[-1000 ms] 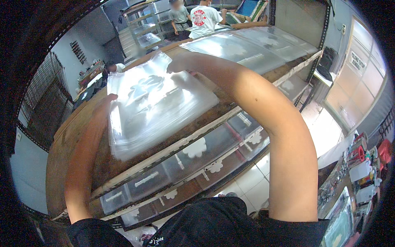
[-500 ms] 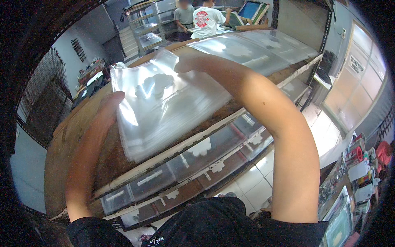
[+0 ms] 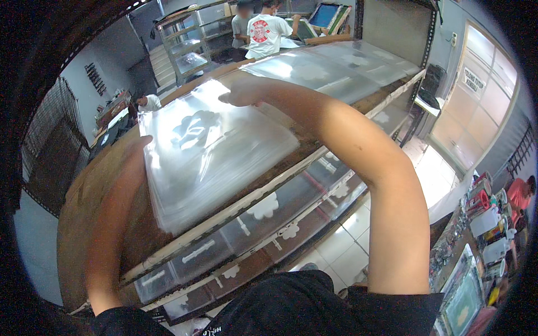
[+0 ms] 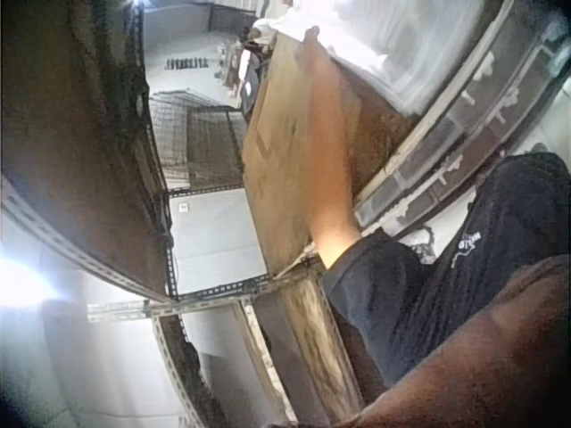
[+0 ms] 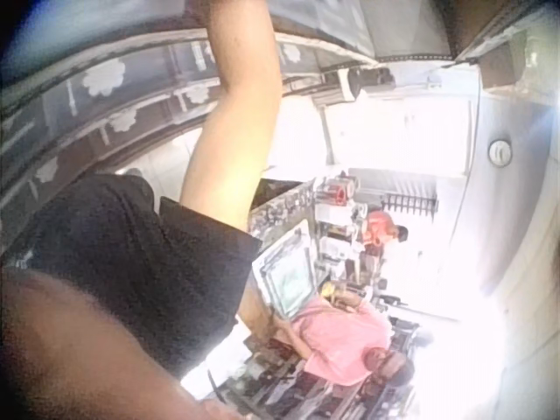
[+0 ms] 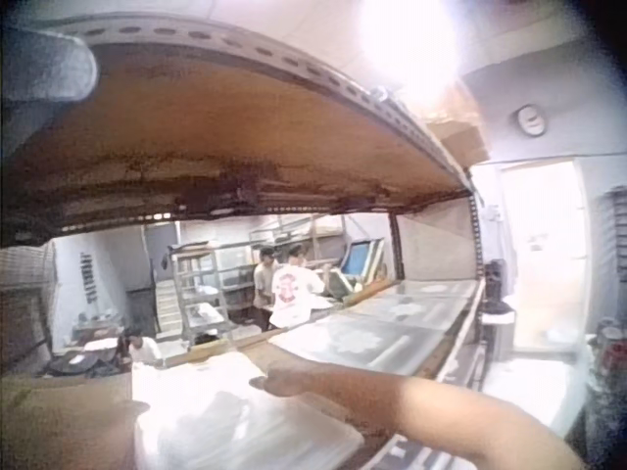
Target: The person places white flower-shaped items into a clear plastic bag, seals it, and repeatedly opens and closes the bag to adjust the contents. The person then places the sealed bag onto a wooden shelf among other similar bags.
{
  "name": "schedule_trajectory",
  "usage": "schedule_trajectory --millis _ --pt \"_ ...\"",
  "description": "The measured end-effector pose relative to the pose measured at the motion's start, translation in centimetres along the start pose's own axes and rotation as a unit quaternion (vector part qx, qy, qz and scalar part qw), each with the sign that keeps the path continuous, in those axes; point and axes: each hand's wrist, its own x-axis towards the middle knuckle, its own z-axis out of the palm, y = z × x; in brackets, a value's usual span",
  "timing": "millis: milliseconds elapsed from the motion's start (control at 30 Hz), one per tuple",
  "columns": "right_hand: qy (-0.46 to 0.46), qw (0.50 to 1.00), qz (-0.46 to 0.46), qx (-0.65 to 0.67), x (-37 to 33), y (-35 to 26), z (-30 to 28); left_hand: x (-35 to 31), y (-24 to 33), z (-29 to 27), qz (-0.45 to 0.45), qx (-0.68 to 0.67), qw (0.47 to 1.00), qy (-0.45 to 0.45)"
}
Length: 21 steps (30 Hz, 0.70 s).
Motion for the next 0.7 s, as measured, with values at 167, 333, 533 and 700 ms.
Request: schedule_trajectory --millis 167,333,533,700 --pt "0.129 0.986 -0.080 -0.065 -2.9 6.4 -2.9 1.6 -1.7 -3.3 0.007 0.146 0.986 0.078" --pt "0.052 0.993 -0.100 -0.019 -7.3 15.2 -5.3 0.3 1.8 -2.5 0.208 0.287 0.931 0.093" --pt "-0.077 0.980 -0.179 -0.043 -10.4 20.6 -6.3 -4.2 11.9 13.8 0.300 0.272 0.912 -0.071" --pt "-0.112 0.949 -0.288 -0.059 -9.6 21.5 -6.2 -3.1 12.5 26.9 0.173 0.429 0.869 -0.175"
